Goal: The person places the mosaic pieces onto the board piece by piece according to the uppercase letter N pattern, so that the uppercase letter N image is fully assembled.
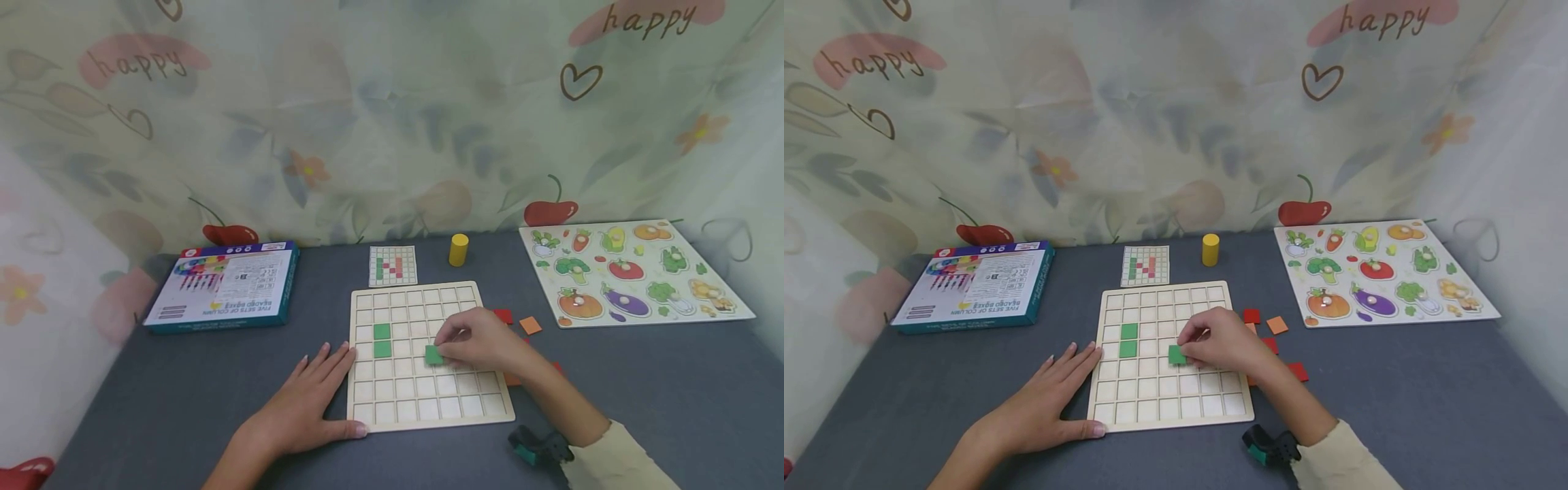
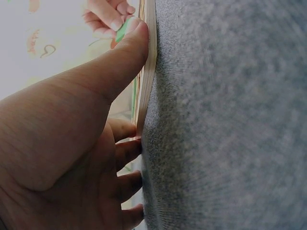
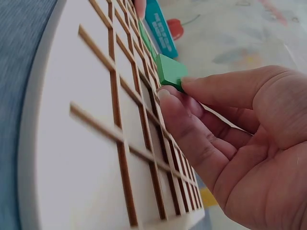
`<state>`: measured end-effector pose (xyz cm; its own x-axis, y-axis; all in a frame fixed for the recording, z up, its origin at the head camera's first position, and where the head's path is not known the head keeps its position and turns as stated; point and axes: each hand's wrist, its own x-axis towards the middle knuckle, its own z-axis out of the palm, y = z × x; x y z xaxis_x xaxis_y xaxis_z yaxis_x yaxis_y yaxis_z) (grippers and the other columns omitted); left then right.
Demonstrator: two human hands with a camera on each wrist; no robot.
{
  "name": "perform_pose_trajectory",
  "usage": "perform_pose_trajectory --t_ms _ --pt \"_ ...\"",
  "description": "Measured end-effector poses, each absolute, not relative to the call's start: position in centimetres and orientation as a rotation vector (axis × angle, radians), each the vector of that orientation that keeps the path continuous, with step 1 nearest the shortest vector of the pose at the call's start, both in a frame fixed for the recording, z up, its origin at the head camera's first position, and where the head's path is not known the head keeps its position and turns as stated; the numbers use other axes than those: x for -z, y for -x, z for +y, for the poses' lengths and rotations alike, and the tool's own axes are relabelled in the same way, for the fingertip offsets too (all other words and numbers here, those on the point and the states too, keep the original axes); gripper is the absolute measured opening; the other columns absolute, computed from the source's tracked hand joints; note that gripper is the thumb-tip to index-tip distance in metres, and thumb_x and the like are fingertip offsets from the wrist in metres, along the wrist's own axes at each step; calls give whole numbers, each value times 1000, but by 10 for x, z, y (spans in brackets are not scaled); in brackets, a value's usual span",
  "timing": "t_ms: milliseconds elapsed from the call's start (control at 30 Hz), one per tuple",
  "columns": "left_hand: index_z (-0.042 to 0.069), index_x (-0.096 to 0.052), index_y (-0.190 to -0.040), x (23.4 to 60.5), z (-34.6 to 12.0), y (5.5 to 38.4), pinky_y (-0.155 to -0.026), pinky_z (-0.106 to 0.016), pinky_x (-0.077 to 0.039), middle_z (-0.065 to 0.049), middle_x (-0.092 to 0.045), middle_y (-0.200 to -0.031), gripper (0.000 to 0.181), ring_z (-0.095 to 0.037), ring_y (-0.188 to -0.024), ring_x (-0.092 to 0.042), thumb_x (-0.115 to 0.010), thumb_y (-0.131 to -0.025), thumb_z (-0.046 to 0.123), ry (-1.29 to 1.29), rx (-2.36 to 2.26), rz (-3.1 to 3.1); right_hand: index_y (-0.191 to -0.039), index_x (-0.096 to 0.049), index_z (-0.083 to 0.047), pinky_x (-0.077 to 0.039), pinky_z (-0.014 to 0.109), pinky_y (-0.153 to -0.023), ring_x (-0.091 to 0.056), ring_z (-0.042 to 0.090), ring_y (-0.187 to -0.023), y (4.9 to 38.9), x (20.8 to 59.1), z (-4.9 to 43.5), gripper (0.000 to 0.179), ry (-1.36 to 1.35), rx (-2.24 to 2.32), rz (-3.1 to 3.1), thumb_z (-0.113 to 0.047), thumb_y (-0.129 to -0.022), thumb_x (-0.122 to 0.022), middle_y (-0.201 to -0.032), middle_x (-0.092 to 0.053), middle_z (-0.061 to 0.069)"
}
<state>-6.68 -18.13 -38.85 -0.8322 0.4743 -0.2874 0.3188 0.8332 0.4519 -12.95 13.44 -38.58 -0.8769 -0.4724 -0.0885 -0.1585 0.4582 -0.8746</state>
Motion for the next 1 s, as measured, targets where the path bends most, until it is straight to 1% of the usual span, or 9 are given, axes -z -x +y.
perform_pose_trajectory --t_ms 233,433,700,1000 --pt "18 -21 -162 388 -180 67 -116 -62 -10 0 -19 -166 109 -32 -152 -10 -61 -80 78 -571 -535 2620 -87 -74 -6 -53 33 -62 -66 17 -63 132 383 116 3 565 1353 2394 -7 -86 -77 -75 -69 0" --pt "19 -22 -162 388 -180 67 -116 -61 -9 0 -18 -166 110 -32 -152 -9 -61 -79 79 -560 -526 2621 -86 -73 -6 -54 31 -63 -66 16 -64 133 384 100 4 566 1375 2336 -3 -86 -76 -73 -69 1" --pt "18 -22 -162 388 -180 67 -116 -62 -10 0 -19 -166 109 -33 -152 -10 -61 -80 78 -573 -534 2627 -85 -74 -6 -55 29 -62 -66 14 -64 131 388 77 4 589 1372 2324 -4 -86 -77 -73 -69 0" --pt "17 -22 -162 388 -180 67 -116 -62 -10 -1 -18 -166 108 -33 -152 -10 -61 -81 77 -577 -539 2624 -86 -74 -5 -53 29 -61 -63 11 -63 128 390 61 3 617 1322 2397 -6 -87 -77 -72 -66 -4"
